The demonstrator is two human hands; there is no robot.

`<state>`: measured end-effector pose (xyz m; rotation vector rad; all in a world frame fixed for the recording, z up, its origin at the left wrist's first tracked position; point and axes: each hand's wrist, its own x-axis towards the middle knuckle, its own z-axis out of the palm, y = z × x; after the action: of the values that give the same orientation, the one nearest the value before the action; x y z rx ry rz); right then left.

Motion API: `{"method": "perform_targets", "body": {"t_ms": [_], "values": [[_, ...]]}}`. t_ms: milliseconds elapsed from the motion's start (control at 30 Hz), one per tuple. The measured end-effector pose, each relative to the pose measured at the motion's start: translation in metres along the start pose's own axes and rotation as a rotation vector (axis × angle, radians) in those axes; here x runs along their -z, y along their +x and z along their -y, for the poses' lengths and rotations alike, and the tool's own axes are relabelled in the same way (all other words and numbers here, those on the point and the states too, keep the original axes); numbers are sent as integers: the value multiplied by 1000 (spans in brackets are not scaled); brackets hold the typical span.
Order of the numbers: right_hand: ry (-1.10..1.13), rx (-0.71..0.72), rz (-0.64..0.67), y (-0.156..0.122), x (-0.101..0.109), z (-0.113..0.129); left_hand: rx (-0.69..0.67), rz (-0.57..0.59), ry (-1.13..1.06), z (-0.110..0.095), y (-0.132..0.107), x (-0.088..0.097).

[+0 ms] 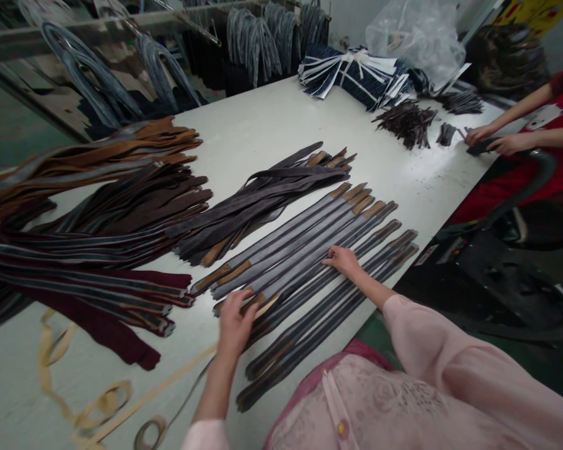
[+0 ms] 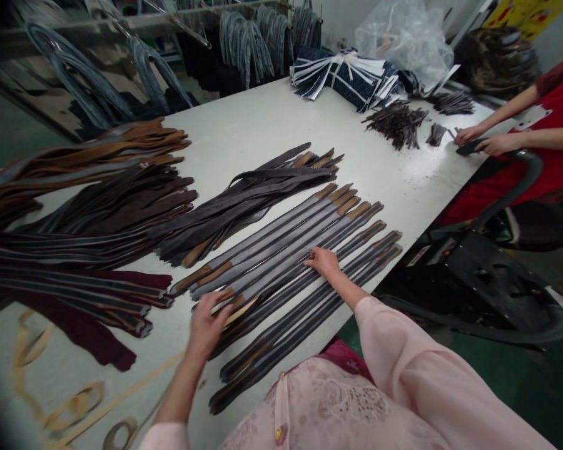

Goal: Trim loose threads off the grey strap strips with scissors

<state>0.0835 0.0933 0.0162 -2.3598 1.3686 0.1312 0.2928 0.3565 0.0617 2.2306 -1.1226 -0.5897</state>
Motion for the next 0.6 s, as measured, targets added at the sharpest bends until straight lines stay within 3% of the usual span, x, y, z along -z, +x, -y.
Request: {"method": "perform_targets", "body": {"t_ms": [133, 233, 333, 500, 600], "values": [[-26, 1, 3, 1, 0, -2, -143, 114, 133, -32, 18, -39], [-30, 19, 7, 1, 0, -4, -146, 94, 191, -45, 22, -53], [-37, 24, 15, 2, 1, -6, -69, 108, 80, -45, 20, -51], [-51, -1, 41, 4, 2, -9, 208, 291, -257, -29, 15, -37], [-50, 11, 30, 4, 2, -11, 268, 285, -262, -18, 11, -31]]}}
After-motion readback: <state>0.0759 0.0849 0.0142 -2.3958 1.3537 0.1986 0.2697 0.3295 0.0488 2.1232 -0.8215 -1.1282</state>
